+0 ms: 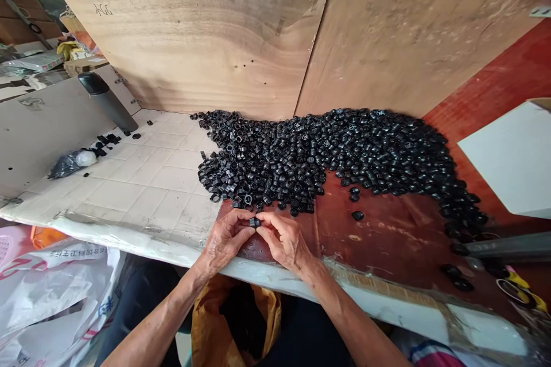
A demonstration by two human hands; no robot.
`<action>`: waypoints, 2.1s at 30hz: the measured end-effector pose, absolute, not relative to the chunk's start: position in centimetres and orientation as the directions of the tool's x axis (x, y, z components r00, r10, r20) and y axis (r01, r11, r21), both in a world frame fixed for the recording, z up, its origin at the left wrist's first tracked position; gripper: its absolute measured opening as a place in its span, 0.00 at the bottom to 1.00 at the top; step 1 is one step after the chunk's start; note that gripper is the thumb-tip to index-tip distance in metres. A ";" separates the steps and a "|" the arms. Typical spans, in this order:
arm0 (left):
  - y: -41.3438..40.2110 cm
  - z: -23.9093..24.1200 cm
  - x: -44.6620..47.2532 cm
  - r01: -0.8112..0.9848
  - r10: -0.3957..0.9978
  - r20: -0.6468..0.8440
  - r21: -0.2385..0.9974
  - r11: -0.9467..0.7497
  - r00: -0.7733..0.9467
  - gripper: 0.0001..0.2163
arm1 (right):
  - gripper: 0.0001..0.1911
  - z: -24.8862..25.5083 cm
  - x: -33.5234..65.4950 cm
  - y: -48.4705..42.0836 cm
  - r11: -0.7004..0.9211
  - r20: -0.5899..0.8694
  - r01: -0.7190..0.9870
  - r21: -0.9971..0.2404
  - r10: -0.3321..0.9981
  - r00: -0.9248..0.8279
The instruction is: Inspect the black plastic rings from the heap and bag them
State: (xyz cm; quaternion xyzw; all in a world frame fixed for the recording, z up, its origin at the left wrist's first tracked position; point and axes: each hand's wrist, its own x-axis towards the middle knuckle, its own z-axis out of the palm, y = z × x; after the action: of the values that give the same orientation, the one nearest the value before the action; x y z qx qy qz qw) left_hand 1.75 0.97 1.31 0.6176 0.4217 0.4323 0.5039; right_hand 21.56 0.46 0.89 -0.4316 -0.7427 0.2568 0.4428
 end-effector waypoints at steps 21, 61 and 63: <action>1.0 1.1 1.5 0.108 0.950 0.130 0.980 -0.167 0.284 0.12 | 0.12 0.7 21.3 0.8 0.521 0.467 0.457 -0.721 0.853 -0.235; 1.3 0.2 1.3 0.094 0.951 0.135 0.981 -0.167 0.279 0.12 | 0.02 2.3 20.6 0.6 0.315 0.280 0.260 -0.913 0.946 -0.163; 1.2 0.5 1.3 0.166 0.939 0.188 0.956 -0.243 0.288 0.10 | 0.03 2.5 20.7 0.6 0.289 0.252 0.240 -0.927 0.952 -0.172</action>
State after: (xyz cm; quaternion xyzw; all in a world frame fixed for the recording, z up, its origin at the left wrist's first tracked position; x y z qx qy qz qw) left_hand 1.29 1.25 0.51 0.6627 0.4170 0.4268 0.4526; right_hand 20.73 0.61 2.49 -0.4519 -0.6593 0.3890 0.4580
